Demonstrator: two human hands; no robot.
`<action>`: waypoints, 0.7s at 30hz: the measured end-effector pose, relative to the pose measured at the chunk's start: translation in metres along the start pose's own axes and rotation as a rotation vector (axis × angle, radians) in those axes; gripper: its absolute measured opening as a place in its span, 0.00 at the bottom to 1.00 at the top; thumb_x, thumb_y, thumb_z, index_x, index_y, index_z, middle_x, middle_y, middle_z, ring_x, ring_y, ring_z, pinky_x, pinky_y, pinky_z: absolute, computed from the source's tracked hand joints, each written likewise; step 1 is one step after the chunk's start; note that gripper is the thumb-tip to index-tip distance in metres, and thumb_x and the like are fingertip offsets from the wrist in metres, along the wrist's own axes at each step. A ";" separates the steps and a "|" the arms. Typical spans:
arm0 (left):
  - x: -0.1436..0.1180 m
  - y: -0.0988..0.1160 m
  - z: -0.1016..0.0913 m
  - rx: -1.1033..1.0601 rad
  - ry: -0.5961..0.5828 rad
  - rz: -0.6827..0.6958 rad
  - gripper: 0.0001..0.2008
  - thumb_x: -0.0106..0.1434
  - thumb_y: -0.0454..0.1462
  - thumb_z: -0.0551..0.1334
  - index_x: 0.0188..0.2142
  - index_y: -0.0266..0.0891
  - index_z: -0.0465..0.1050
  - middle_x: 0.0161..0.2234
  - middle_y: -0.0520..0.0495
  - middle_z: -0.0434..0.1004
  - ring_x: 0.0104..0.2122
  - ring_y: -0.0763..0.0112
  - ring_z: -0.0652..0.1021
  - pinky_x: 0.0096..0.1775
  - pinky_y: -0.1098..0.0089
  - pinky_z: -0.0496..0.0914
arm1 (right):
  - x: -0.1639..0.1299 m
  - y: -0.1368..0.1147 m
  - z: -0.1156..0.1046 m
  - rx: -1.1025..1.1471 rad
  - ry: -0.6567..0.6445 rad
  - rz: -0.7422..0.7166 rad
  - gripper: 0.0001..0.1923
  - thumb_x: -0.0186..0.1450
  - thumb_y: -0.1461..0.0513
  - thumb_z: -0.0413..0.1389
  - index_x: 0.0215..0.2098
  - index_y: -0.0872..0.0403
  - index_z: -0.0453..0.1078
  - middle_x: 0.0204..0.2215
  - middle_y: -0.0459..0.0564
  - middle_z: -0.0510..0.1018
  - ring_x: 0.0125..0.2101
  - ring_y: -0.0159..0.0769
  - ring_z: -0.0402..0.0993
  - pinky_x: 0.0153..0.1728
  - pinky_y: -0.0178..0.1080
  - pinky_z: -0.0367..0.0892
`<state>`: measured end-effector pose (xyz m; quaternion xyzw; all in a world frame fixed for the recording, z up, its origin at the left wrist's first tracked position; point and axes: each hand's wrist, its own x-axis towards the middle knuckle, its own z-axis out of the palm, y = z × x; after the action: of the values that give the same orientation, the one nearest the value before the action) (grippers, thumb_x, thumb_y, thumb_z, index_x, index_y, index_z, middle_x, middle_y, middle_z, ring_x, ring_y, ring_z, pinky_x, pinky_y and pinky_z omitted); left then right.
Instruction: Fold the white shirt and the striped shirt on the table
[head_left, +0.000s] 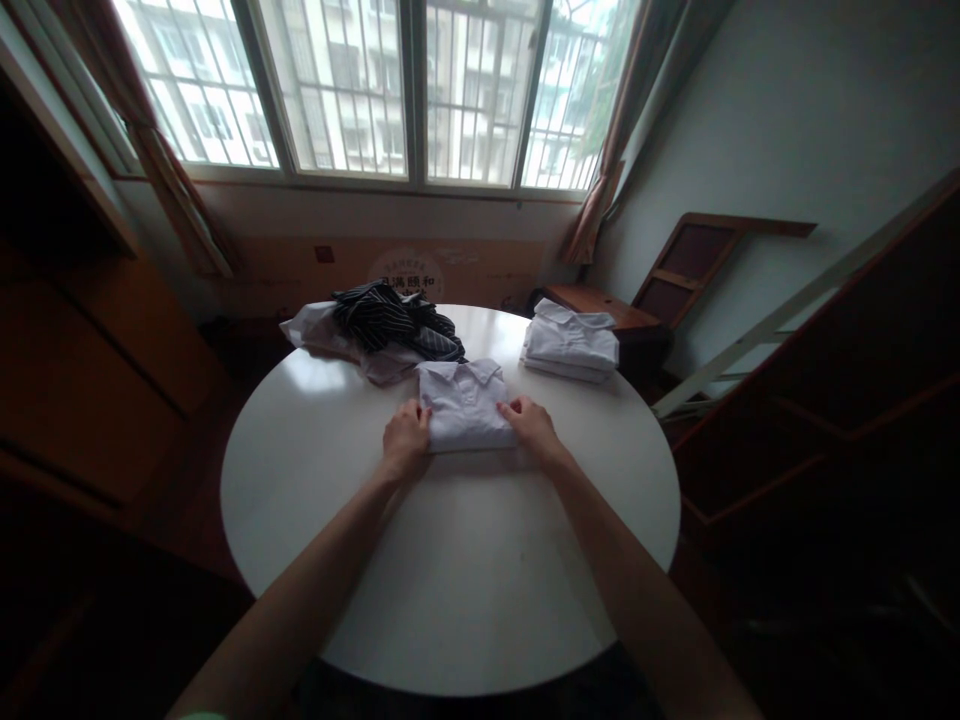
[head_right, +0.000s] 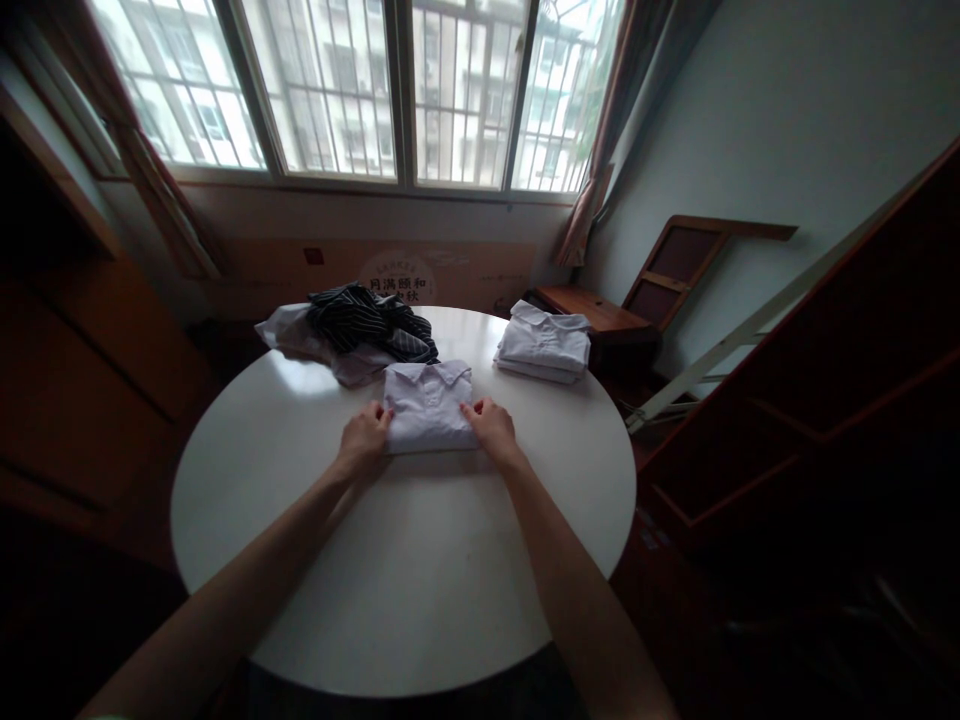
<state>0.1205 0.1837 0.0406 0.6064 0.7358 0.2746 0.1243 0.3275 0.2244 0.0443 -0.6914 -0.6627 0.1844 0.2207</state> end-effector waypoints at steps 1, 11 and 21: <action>-0.001 0.002 0.001 0.024 0.019 -0.013 0.13 0.62 0.41 0.47 0.35 0.36 0.66 0.35 0.38 0.74 0.34 0.62 0.73 0.33 0.69 0.61 | -0.002 -0.004 0.002 -0.054 0.017 0.000 0.17 0.60 0.52 0.48 0.36 0.57 0.68 0.33 0.56 0.75 0.33 0.37 0.71 0.29 0.33 0.58; 0.001 -0.004 -0.005 0.072 -0.169 0.076 0.08 0.59 0.38 0.51 0.35 0.37 0.64 0.31 0.41 0.74 0.30 0.63 0.73 0.30 0.70 0.60 | -0.029 -0.018 0.009 -0.258 -0.002 -0.007 0.13 0.64 0.59 0.44 0.42 0.58 0.62 0.35 0.62 0.75 0.36 0.45 0.72 0.32 0.39 0.59; -0.011 0.002 -0.039 0.048 0.061 0.330 0.15 0.57 0.37 0.53 0.44 0.35 0.62 0.44 0.38 0.68 0.46 0.61 0.68 0.47 0.64 0.61 | -0.049 -0.012 -0.036 -0.031 0.125 -0.196 0.15 0.59 0.56 0.51 0.41 0.57 0.63 0.36 0.56 0.73 0.36 0.40 0.69 0.37 0.39 0.62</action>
<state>0.1046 0.1637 0.0715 0.7130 0.6362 0.2920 0.0404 0.3343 0.1739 0.0792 -0.6368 -0.7149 0.1085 0.2678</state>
